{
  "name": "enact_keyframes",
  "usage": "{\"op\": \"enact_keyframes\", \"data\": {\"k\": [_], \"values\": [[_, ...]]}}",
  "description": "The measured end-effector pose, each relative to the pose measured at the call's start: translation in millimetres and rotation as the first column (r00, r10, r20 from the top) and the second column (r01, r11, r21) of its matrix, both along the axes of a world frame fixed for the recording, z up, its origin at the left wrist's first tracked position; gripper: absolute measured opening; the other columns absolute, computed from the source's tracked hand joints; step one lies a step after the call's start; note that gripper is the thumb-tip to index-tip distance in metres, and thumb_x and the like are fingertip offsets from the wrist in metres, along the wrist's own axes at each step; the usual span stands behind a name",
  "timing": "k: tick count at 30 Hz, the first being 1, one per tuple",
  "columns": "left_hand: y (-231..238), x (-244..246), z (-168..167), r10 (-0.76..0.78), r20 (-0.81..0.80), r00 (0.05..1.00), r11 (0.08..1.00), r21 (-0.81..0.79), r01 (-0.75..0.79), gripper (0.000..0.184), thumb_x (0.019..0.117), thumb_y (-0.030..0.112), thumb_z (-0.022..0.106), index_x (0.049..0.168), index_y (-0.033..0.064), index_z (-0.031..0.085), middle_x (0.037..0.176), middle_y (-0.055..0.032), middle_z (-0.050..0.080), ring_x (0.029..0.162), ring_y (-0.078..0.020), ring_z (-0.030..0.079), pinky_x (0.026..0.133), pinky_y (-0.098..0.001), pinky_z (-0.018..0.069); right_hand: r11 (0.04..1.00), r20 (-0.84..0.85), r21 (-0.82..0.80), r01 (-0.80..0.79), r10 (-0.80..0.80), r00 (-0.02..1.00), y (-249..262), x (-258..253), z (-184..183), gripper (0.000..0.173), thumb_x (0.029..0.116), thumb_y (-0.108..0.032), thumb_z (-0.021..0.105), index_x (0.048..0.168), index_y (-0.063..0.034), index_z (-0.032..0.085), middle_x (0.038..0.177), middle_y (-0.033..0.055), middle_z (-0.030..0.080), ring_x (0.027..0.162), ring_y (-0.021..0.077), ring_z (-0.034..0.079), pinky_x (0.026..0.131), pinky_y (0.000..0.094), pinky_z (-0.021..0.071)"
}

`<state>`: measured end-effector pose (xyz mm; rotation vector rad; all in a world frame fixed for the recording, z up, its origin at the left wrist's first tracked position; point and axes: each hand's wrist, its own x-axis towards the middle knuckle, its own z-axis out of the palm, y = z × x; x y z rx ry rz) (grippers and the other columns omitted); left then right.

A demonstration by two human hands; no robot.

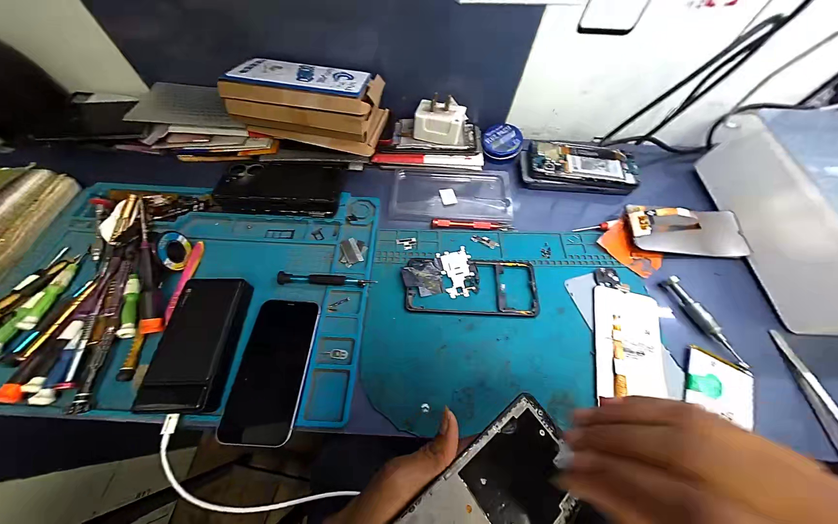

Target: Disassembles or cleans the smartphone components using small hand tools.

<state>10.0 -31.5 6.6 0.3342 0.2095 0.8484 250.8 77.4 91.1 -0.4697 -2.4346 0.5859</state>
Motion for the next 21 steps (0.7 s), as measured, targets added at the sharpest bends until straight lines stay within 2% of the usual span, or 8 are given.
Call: {"op": "enact_keyframes", "data": {"k": [3, 5, 7, 10, 12, 16, 19, 21], "values": [[-1, 2, 8, -0.001, 0.004, 1.000, 1.000, -0.019, 0.001, 0.068, 0.1040, 0.065, 0.027, 0.137, 0.0141, 0.058, 0.116, -0.0175, 0.068, 0.091, -0.0284, 0.073, 0.072, -0.0430, 0.0632, 0.976, 0.001, 0.036, -0.213, 0.213, 0.977, -5, -45, 0, 0.011, 0.1008, -0.009, 0.063, 0.102, -0.0093, 0.074, 0.104, 0.0064, 0.077, 0.110, 0.0222, 0.071, 0.099, 0.0389, 0.0589], [-4, 1, 11, 0.027, 0.048, 0.998, 0.999, -0.027, -0.026, 0.063, 0.1061, 0.060, 0.028, 0.130, 0.0131, 0.062, 0.114, -0.0157, 0.069, 0.092, -0.0268, 0.072, 0.073, -0.0423, 0.0626, 0.959, 0.015, 0.068, -0.275, 0.275, 0.961, -2, -58, -6, 0.012, 0.1018, -0.010, 0.060, 0.100, -0.0097, 0.072, 0.100, 0.0055, 0.076, 0.105, 0.0212, 0.072, 0.093, 0.0358, 0.0596], [-8, -2, 14, 0.053, 0.051, 0.997, 0.998, -0.041, -0.051, 0.059, 0.1074, 0.057, 0.029, 0.127, 0.0156, 0.066, 0.113, -0.0110, 0.072, 0.093, -0.0218, 0.073, 0.074, -0.0386, 0.0631, 0.948, 0.045, 0.097, -0.302, 0.299, 0.953, 0, -65, -10, 0.013, 0.1025, -0.008, 0.058, 0.100, -0.0097, 0.071, 0.097, 0.0055, 0.074, 0.098, 0.0204, 0.071, 0.084, 0.0330, 0.0591], [-8, -5, 11, 0.030, 0.005, 1.000, 0.999, -0.027, -0.030, 0.067, 0.1058, 0.062, 0.024, 0.128, 0.0097, 0.061, 0.111, -0.0170, 0.070, 0.088, -0.0271, 0.073, 0.069, -0.0414, 0.0634, 0.949, 0.094, 0.111, -0.297, 0.287, 0.953, 4, -65, -13, 0.015, 0.1027, -0.007, 0.056, 0.101, -0.0107, 0.070, 0.097, 0.0049, 0.074, 0.093, 0.0183, 0.071, 0.075, 0.0303, 0.0588], [-8, -6, 6, 0.007, 0.011, 1.000, 0.999, -0.033, -0.006, 0.072, 0.1049, 0.064, 0.022, 0.133, 0.0082, 0.057, 0.113, -0.0204, 0.068, 0.088, -0.0307, 0.073, 0.069, -0.0436, 0.0633, 0.952, 0.117, 0.136, -0.273, 0.258, 0.959, 10, -59, -16, 0.016, 0.1028, -0.008, 0.055, 0.099, -0.0112, 0.070, 0.096, 0.0044, 0.073, 0.092, 0.0174, 0.071, 0.073, 0.0298, 0.0585], [-7, -9, 2, -0.028, 0.023, 0.999, 0.998, -0.048, 0.029, 0.073, 0.1043, 0.065, 0.021, 0.142, 0.0095, 0.050, 0.116, -0.0238, 0.065, 0.089, -0.0345, 0.072, 0.069, -0.0467, 0.0630, 0.955, 0.153, 0.211, -0.209, 0.179, 0.972, 27, -44, -19, 0.019, 0.1006, -0.009, 0.052, 0.095, -0.0119, 0.069, 0.096, 0.0032, 0.073, 0.093, 0.0169, 0.071, 0.073, 0.0303, 0.0583], [-5, -7, 6, -0.034, 0.025, 0.999, 0.999, -0.036, 0.035, 0.069, 0.1060, 0.061, 0.022, 0.136, 0.0091, 0.055, 0.115, -0.0210, 0.067, 0.089, -0.0313, 0.072, 0.069, -0.0444, 0.0633, 0.954, 0.111, 0.147, -0.261, 0.246, 0.963, 13, -50, -14, 0.014, 0.1019, -0.008, 0.057, 0.097, -0.0098, 0.070, 0.100, 0.0063, 0.074, 0.098, 0.0201, 0.072, 0.079, 0.0333, 0.0602], [-4, -5, 7, -0.019, 0.031, 0.999, 0.999, -0.032, 0.020, 0.065, 0.1069, 0.059, 0.023, 0.131, 0.0105, 0.058, 0.114, -0.0182, 0.068, 0.091, -0.0291, 0.073, 0.071, -0.0431, 0.0632, 0.941, 0.100, 0.138, -0.308, 0.296, 0.950, 4, -58, -13, 0.013, 0.1020, -0.005, 0.056, 0.099, -0.0082, 0.068, 0.101, 0.0086, 0.073, 0.098, 0.0224, 0.071, 0.080, 0.0340, 0.0593]]}}
